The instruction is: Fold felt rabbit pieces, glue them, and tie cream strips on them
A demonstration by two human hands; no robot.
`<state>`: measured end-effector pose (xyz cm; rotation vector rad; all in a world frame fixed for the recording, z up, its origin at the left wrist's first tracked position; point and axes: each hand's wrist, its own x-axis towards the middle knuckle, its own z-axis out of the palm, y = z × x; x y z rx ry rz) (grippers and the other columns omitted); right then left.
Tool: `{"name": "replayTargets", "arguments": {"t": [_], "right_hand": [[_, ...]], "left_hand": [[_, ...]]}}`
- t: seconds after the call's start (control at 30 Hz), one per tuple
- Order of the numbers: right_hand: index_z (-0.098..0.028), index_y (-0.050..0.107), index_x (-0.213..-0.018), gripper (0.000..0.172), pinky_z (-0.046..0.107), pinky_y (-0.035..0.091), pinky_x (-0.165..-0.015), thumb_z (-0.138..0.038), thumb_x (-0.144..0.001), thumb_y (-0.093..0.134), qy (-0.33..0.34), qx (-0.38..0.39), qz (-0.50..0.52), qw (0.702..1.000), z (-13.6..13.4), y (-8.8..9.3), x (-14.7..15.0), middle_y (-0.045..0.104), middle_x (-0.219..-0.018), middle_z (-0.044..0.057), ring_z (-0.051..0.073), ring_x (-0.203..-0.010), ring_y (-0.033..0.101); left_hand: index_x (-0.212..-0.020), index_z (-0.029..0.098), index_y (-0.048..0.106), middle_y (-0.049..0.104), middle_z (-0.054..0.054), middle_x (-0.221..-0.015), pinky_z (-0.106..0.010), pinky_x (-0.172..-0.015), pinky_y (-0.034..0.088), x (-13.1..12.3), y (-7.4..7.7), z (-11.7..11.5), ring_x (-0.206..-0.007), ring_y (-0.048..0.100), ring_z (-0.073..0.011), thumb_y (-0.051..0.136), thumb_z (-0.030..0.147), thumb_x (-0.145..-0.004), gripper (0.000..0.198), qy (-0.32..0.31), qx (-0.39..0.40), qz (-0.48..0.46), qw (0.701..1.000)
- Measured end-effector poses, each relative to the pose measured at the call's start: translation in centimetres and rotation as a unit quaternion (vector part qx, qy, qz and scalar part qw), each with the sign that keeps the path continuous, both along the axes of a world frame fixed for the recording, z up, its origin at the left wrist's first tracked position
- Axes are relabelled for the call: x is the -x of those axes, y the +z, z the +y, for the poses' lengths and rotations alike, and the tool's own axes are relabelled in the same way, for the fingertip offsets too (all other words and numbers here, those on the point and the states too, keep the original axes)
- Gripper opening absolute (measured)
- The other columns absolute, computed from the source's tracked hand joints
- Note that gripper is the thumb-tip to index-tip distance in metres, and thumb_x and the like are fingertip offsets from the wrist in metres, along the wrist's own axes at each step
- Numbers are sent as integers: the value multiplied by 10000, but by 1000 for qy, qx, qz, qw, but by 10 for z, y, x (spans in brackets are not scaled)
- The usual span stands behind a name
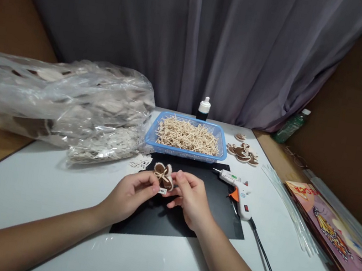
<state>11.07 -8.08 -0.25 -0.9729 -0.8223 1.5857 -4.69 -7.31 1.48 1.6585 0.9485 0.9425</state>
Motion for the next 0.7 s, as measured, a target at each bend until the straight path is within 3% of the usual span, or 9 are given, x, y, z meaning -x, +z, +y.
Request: {"name": "replayTargets", "arguments": {"t": [0.17,0.7], "right_hand": [[-156,650,-844,282,132,483,-348,-397,-706,700,17,-21,-50,998,-1,0,-3,643,-666,7,108,-538,628],[-160,513,-698,319,120,501,-381,-392,-675,730,50,27,38,998,-1,-2,3,634,-613,-28,101,-511,650]], "left_hand": [[-666,173,532,585,-1,-699,-233,-640,432,-1,0,0,-664,543,-128,519,251,-813,167,-20,9,-4,1000],[-652,179,503,605,15,-688,-216,-603,434,-6,-8,-7,-637,559,-117,532,273,-810,187,24,43,-19,999]]}}
